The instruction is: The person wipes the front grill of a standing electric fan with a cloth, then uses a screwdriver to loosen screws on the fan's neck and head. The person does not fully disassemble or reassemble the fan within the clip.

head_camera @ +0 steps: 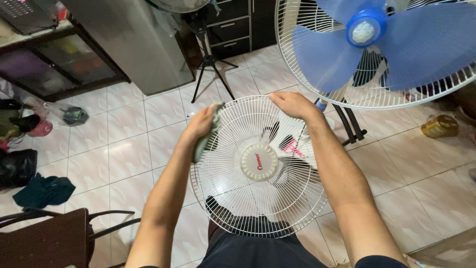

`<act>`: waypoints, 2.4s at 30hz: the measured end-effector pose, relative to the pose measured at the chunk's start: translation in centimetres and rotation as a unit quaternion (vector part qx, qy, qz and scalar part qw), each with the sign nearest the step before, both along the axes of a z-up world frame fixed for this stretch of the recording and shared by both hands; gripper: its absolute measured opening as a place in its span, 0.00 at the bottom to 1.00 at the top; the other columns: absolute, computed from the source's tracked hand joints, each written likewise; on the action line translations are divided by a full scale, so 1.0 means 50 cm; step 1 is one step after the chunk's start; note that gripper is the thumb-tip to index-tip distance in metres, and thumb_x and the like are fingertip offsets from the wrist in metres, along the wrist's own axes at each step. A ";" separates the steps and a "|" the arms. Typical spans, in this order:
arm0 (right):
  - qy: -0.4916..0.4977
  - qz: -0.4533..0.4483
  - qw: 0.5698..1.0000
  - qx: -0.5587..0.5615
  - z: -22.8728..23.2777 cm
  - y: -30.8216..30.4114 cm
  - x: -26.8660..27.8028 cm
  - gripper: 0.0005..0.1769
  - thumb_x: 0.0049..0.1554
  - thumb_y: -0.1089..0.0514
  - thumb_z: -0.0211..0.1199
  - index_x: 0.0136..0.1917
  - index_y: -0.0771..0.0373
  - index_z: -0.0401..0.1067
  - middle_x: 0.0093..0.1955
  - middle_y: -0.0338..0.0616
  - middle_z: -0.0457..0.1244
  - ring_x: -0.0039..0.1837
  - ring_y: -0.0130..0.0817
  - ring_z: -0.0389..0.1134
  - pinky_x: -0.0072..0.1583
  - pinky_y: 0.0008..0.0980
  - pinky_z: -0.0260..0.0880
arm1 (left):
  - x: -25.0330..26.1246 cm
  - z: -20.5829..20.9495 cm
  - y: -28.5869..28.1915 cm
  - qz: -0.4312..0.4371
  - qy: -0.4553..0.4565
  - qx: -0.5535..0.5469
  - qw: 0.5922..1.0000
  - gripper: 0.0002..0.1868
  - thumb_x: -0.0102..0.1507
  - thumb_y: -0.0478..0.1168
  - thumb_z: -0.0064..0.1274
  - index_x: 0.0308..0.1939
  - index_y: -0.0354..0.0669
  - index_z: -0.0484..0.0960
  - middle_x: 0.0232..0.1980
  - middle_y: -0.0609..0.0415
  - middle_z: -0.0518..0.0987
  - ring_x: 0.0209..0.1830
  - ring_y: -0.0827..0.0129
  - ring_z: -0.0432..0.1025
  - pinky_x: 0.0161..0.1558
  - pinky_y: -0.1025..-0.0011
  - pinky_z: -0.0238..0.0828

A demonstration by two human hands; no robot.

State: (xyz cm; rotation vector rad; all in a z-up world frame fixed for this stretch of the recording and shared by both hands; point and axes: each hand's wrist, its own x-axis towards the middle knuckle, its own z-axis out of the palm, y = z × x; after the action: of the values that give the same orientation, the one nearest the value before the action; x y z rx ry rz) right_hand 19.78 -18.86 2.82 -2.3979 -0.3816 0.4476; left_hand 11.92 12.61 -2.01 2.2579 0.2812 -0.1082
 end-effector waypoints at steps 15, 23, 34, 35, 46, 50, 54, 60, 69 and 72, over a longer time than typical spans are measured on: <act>-0.033 0.032 0.996 0.074 -0.009 -0.001 -0.004 0.31 0.62 0.34 0.49 0.66 0.53 0.74 0.66 0.48 0.68 0.69 0.42 0.69 0.68 0.36 0.66 | -0.247 0.118 -0.194 -0.491 -0.140 -0.013 0.860 0.28 0.75 0.53 0.31 0.78 0.54 0.62 0.84 0.51 0.54 0.86 0.53 0.45 0.82 0.55 0.37; -0.034 0.031 0.998 0.032 -0.018 0.010 0.003 0.31 0.63 0.34 0.47 0.68 0.52 0.73 0.68 0.50 0.66 0.71 0.46 0.65 0.69 0.39 0.63 | -0.008 0.085 -0.046 -0.072 -0.061 0.022 0.995 0.24 0.75 0.49 0.31 0.66 0.46 0.77 0.56 0.35 0.79 0.54 0.42 0.75 0.58 0.51 0.70; -0.018 0.024 0.996 0.090 -0.065 -0.015 0.033 0.30 0.66 0.38 0.43 0.68 0.56 0.73 0.69 0.49 0.66 0.71 0.43 0.66 0.70 0.38 0.62 | -0.210 0.055 -0.263 -0.466 -0.412 0.166 0.765 0.28 0.70 0.41 0.44 0.74 0.38 0.61 0.76 0.37 0.63 0.79 0.44 0.56 0.79 0.49 0.43; -0.030 0.023 0.996 0.086 -0.060 -0.029 0.027 0.30 0.66 0.38 0.43 0.68 0.56 0.73 0.69 0.49 0.66 0.71 0.43 0.65 0.70 0.37 0.61 | -0.229 0.065 -0.240 -0.449 -0.392 0.193 0.779 0.31 0.68 0.41 0.46 0.75 0.40 0.62 0.78 0.36 0.60 0.81 0.46 0.53 0.80 0.49 0.42; -0.047 0.008 0.999 0.014 -0.040 -0.044 0.021 0.34 0.66 0.34 0.42 0.68 0.59 0.72 0.69 0.56 0.65 0.73 0.51 0.63 0.71 0.40 0.61 | -0.026 0.113 -0.151 -0.058 -0.194 0.065 0.977 0.25 0.75 0.50 0.33 0.73 0.50 0.69 0.56 0.35 0.80 0.57 0.41 0.75 0.59 0.53 0.68; -0.018 0.019 0.996 0.088 -0.053 -0.028 0.033 0.34 0.63 0.34 0.46 0.68 0.58 0.70 0.69 0.55 0.64 0.72 0.48 0.65 0.70 0.40 0.62 | -0.033 0.106 -0.308 -0.171 -0.118 -0.004 0.978 0.23 0.75 0.51 0.35 0.66 0.41 0.71 0.60 0.33 0.79 0.60 0.41 0.74 0.61 0.53 0.69; -0.056 0.004 0.998 0.033 -0.045 -0.048 0.028 0.34 0.66 0.33 0.43 0.68 0.60 0.72 0.70 0.58 0.64 0.74 0.50 0.63 0.72 0.40 0.60 | -0.188 0.096 -0.346 -0.464 -0.249 0.104 0.844 0.27 0.75 0.42 0.42 0.78 0.39 0.63 0.78 0.30 0.57 0.81 0.41 0.50 0.80 0.49 0.40; -0.043 -0.054 0.997 0.015 0.003 -0.082 -0.009 0.33 0.64 0.34 0.44 0.68 0.56 0.72 0.70 0.53 0.63 0.73 0.49 0.62 0.71 0.41 0.58 | -0.268 0.099 -0.209 -0.251 -0.301 0.191 0.900 0.25 0.69 0.41 0.45 0.72 0.52 0.71 0.79 0.43 0.62 0.81 0.46 0.51 0.76 0.44 0.40; -0.049 -0.008 0.999 0.016 0.006 -0.048 -0.003 0.31 0.64 0.36 0.44 0.66 0.56 0.74 0.67 0.54 0.66 0.70 0.49 0.65 0.70 0.40 0.62 | -0.102 0.031 -0.018 -0.018 -0.105 -0.091 0.990 0.24 0.73 0.49 0.34 0.67 0.46 0.76 0.63 0.45 0.81 0.65 0.60 0.74 0.65 0.70 0.65; -0.079 0.008 0.996 0.038 -0.001 -0.036 0.002 0.31 0.66 0.36 0.45 0.65 0.60 0.74 0.66 0.57 0.66 0.70 0.50 0.66 0.69 0.40 0.63 | -0.031 0.026 -0.004 -0.055 -0.133 -0.091 0.985 0.25 0.73 0.50 0.34 0.69 0.44 0.73 0.66 0.46 0.77 0.67 0.63 0.70 0.66 0.68 0.61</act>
State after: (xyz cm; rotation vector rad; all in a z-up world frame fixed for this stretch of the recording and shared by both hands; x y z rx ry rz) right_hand 19.88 -20.66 2.74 -2.3633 -0.4789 0.2465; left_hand 10.38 12.40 -0.72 2.0760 0.0030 0.1064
